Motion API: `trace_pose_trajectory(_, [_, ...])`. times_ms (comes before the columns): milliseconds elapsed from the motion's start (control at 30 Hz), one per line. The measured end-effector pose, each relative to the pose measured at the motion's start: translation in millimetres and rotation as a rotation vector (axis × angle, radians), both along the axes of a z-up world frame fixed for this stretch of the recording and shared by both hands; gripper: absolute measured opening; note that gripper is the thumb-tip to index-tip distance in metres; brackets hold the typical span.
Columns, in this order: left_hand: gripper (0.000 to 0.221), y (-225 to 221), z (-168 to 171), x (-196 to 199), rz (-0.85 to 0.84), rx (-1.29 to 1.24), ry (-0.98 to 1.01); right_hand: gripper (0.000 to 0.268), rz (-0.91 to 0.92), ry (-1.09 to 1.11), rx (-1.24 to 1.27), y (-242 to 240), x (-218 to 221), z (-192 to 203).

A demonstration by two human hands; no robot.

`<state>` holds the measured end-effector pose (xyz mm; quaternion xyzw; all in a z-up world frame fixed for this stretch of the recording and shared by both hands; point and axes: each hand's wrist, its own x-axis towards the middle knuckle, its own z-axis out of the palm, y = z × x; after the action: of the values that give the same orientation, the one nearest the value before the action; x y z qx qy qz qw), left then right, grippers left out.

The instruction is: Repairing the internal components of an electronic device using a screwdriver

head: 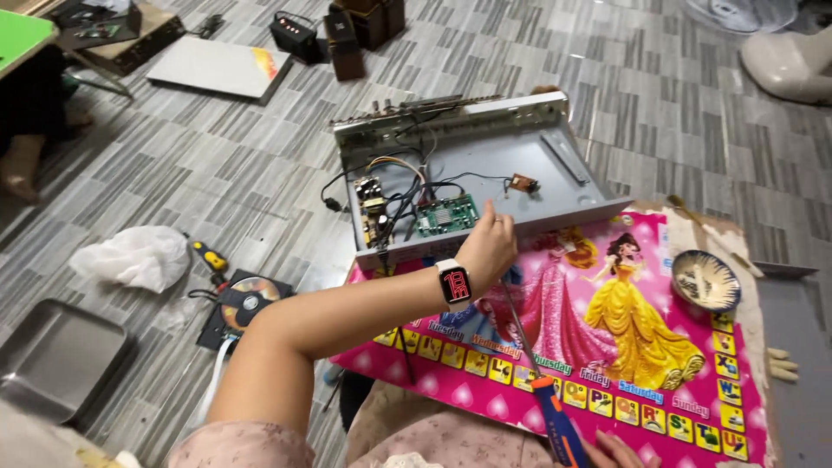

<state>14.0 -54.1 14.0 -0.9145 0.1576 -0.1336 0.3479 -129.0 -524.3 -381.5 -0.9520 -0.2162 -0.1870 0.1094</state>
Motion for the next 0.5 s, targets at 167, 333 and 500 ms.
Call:
trace_pose_trajectory(167, [0.045,-3.6,8.7,1.9,0.097,0.037,0.207,0.059,0.058,-0.236,0.258,61.2,-17.7,68.0])
trace_pose_trajectory(333, [0.035,-1.9,3.9,5.3,0.082,-0.097,0.201,0.067,-0.017,-0.168,0.368,73.3,-31.4,89.6])
trace_pose_trajectory(500, [0.031,2.3,-3.4,1.9,0.037,-0.156,0.089,0.064,0.018,-0.247,0.384,80.8,-33.6,78.5])
